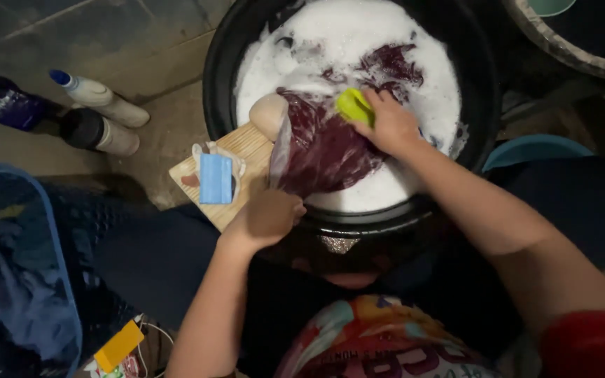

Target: The person is hand-washing clothes in a basin using a scrub brush, a soap bar, and a wooden scrubbing board.

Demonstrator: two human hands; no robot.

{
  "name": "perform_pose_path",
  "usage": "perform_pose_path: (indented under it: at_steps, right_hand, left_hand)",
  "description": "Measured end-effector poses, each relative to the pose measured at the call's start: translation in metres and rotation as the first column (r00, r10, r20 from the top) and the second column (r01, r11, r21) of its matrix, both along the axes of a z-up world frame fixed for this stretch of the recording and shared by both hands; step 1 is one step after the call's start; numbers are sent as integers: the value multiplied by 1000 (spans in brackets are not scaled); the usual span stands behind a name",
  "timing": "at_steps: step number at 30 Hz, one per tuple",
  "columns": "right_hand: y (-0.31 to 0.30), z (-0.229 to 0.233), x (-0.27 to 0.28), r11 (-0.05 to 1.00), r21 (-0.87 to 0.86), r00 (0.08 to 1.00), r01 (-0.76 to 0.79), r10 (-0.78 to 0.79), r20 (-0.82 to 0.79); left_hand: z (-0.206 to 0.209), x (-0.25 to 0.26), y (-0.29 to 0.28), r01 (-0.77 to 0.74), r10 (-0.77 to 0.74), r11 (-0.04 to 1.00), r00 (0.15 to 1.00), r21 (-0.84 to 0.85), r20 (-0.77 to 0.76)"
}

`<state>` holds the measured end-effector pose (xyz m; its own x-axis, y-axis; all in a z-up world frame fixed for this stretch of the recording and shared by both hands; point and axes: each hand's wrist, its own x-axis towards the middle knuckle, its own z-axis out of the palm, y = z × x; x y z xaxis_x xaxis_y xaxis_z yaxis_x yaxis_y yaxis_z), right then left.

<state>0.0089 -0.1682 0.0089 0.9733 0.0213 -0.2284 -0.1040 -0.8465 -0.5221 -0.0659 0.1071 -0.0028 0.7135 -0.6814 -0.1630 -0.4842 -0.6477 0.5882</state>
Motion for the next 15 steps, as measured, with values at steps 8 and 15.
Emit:
perform_pose_path:
  at_steps: [8,15]
  right_hand:
    - [15,-21,-3,997,-80,983,-8,-7,-185]
    - [-3,-63,5,986,-74,974,-146,157,161]
  left_hand:
    - [6,3,2,163,-165,986,975,28,147]
    - [-5,5,11,143,-121,985,972,-98,203]
